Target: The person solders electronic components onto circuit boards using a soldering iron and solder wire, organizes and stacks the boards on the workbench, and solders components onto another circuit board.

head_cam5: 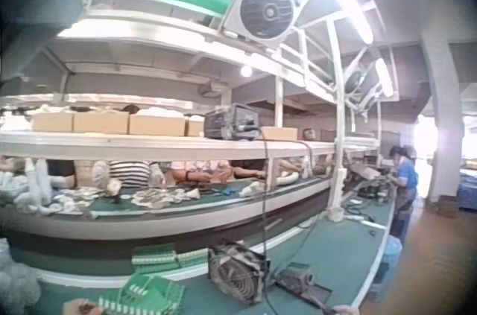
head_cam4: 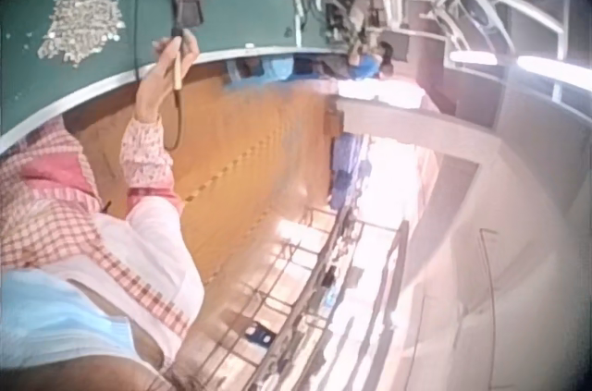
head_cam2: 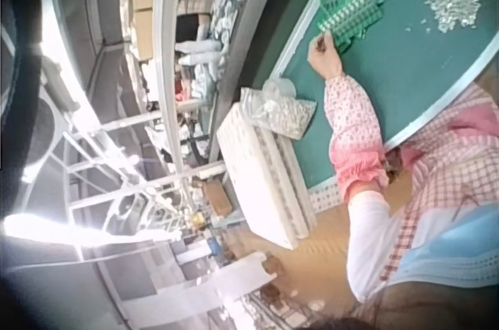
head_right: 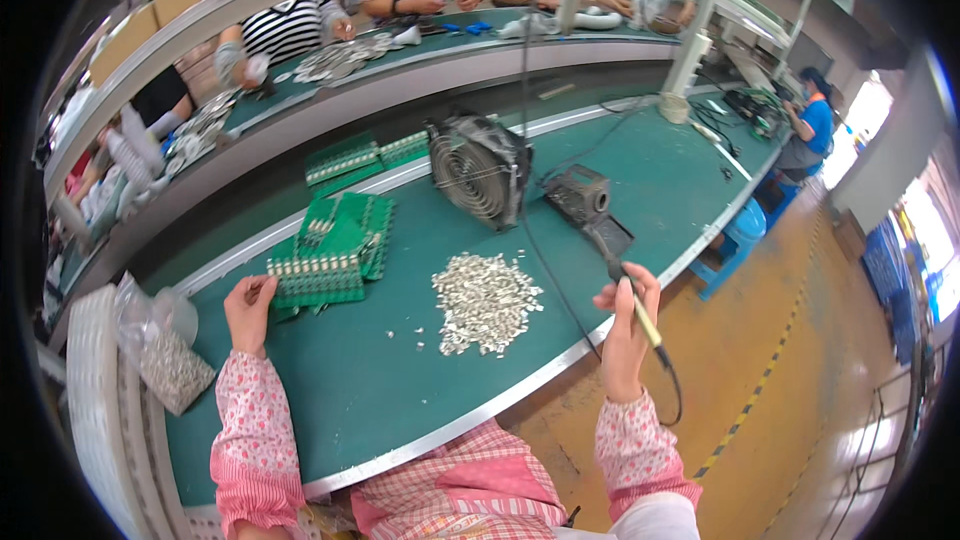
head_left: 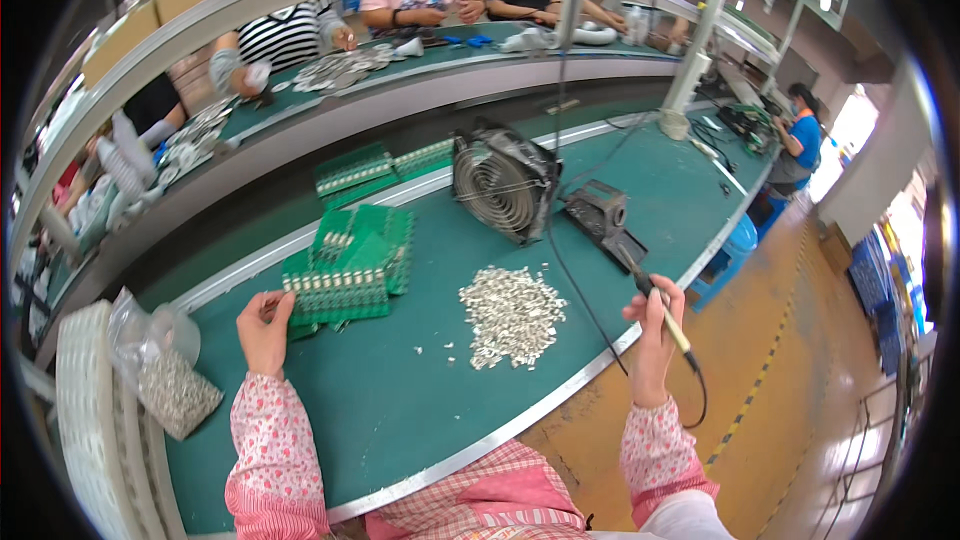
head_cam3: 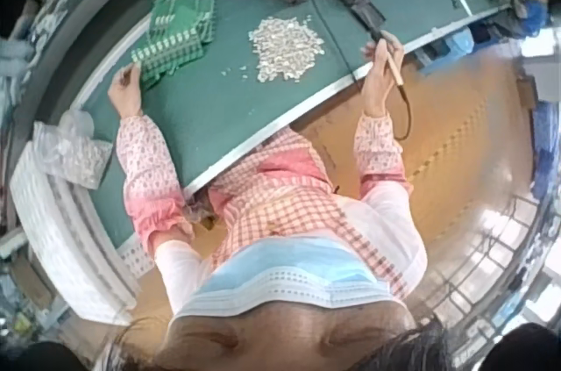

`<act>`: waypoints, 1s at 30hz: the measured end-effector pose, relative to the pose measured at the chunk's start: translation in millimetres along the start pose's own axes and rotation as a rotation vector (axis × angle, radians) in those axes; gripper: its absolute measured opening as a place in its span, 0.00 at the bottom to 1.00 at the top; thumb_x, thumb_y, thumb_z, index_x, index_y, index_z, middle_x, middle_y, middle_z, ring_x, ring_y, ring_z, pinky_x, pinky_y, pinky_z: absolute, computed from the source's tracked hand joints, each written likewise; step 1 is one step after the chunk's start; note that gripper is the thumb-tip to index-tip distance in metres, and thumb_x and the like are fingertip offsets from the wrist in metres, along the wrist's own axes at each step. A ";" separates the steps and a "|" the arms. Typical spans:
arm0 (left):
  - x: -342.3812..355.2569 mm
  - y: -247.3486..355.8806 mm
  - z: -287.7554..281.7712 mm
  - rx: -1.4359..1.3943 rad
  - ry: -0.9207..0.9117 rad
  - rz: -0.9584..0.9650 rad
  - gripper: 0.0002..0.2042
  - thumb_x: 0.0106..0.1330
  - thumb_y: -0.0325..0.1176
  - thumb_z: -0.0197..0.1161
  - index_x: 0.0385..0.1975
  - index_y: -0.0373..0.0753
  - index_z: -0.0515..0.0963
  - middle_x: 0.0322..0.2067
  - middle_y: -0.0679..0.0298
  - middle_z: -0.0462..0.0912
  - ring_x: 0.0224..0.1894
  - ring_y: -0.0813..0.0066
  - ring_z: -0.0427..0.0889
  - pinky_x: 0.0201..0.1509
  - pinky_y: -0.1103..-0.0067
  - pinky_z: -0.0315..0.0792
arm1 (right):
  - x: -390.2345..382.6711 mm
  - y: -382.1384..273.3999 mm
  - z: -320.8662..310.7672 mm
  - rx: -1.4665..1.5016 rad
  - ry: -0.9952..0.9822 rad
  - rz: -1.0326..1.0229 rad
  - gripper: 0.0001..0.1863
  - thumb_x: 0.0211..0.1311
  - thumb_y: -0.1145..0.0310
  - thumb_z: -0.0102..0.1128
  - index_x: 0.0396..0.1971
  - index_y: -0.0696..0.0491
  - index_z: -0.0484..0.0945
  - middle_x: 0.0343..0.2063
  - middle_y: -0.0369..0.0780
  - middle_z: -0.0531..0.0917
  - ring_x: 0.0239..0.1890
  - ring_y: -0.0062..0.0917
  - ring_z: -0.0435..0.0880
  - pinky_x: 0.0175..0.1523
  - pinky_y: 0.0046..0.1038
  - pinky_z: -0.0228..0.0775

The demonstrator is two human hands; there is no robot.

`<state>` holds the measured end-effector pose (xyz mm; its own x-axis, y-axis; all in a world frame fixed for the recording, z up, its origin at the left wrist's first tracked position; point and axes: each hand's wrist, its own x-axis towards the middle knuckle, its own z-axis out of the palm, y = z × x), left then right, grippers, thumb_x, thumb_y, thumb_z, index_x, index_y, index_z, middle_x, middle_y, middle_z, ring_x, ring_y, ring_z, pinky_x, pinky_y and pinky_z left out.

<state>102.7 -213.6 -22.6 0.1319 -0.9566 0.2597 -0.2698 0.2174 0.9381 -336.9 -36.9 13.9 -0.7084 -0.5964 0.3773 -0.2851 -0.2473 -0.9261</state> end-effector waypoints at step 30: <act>226.2 14.2 30.8 0.617 -0.203 0.237 0.27 0.75 0.45 0.42 0.22 0.36 0.84 0.33 0.58 0.87 0.43 0.57 0.83 0.53 0.67 0.72 | 54.8 -101.4 118.9 -0.353 -0.896 -0.155 0.05 0.64 0.72 0.62 0.36 0.57 0.81 0.27 0.35 0.81 0.27 0.17 0.80 0.31 0.20 0.72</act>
<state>99.4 -432.9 42.4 -0.1622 -0.9273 0.3373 -0.7704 0.3326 0.5439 -270.0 -135.3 129.2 0.0653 -0.9724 0.2240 -0.6145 -0.2160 -0.7588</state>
